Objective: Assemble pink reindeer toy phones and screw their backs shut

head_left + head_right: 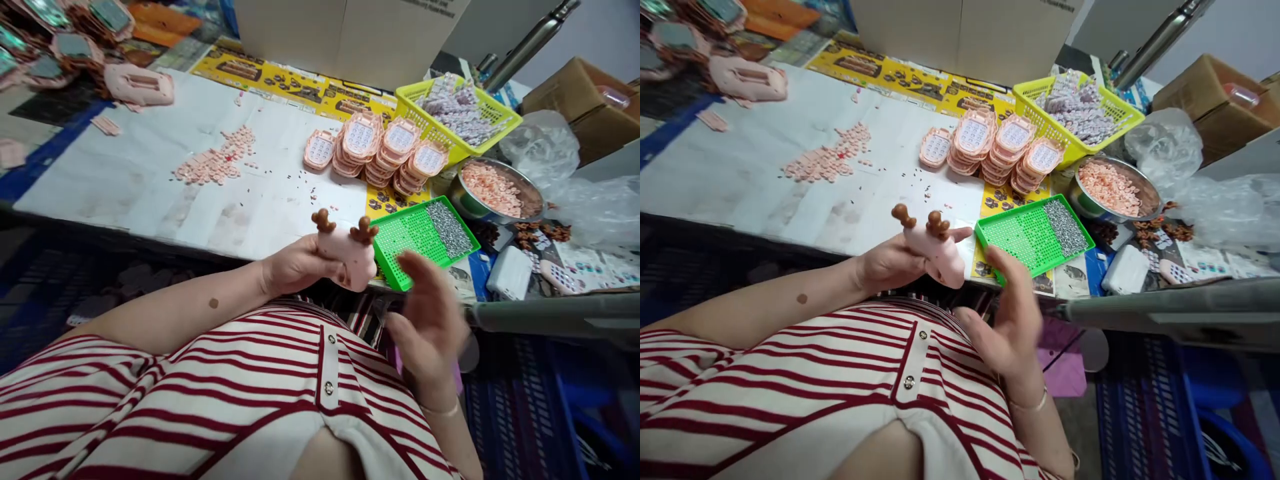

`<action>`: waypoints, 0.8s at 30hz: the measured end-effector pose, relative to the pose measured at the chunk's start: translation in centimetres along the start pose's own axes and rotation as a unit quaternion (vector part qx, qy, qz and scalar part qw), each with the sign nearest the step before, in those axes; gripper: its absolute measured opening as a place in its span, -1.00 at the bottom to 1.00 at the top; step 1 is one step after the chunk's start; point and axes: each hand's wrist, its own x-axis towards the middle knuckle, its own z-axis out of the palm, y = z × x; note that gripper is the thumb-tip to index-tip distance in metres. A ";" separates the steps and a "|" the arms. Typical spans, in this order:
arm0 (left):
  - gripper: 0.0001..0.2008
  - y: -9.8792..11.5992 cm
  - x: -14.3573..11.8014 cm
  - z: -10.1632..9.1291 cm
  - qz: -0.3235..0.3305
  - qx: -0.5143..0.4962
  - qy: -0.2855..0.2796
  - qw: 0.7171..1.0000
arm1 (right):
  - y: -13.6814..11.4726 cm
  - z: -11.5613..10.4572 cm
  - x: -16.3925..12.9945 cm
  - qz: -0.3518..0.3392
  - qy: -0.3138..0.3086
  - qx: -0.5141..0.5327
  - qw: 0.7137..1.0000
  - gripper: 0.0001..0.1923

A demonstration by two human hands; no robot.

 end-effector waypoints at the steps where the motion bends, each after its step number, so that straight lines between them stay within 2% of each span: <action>1: -0.55 0.1 -0.3 0.2 0.011 0.008 -0.014 1.000 | 0.5 0.9 0.7 0.005 -0.018 0.022 1.000 -0.55; 4: -0.57 0.3 -1.0 0.0 0.013 0.041 -0.045 0.998 | 2.1 3.4 2.6 0.026 -0.077 0.101 0.992 -0.63; 6: -0.59 0.4 -1.3 -0.7 0.015 0.055 -0.048 0.997 | 2.8 4.6 3.4 0.034 -0.085 0.133 0.987 -0.60; 9: -0.59 0.2 -1.3 -2.0 0.025 0.064 -0.025 0.997 | 3.3 5.5 4.2 0.053 -0.105 0.155 0.981 -0.59; 12: -0.59 0.7 -1.4 -3.2 0.038 0.080 0.029 0.996 | 3.6 5.9 4.9 0.057 -0.151 0.168 0.973 -0.57; 15: -0.58 3.3 -3.4 -5.0 0.053 0.118 0.092 0.987 | 4.1 6.1 5.4 0.048 -0.183 0.180 0.965 -0.31; 17: -0.54 6.4 -6.6 -6.8 0.032 0.169 0.112 0.979 | 4.7 6.1 5.7 0.062 -0.180 0.158 0.969 -0.33; 18: -0.52 8.3 -8.6 -7.8 -0.011 0.212 0.112 0.971 | 5.0 6.0 5.9 0.071 -0.174 0.138 0.972 -0.40; 19: -0.50 10.2 -10.8 -8.8 -0.072 0.273 0.113 0.953 | 5.3 6.0 6.1 0.080 -0.167 0.119 0.975 -0.46; 20: -0.49 12.0 -13.0 -9.9 -0.121 0.355 0.137 0.917 | 5.5 6.0 6.3 0.086 -0.161 0.103 0.978 -0.51; 21: -0.48 13.8 -15.0 -11.0 -0.157 0.442 0.168 0.867 | 5.8 6.0 6.6 0.092 -0.157 0.090 0.979 -0.55; 22: -0.47 15.2 -16.6 -12.0 -0.147 0.511 0.227 0.816 | 6.0 6.1 7.0 0.094 -0.156 0.080 0.980 -0.57; 24: -0.42 17.3 -18.3 -13.8 -0.117 0.557 0.328 0.754 | 6.3 6.6 7.8 0.088 -0.153 0.063 0.982 -0.60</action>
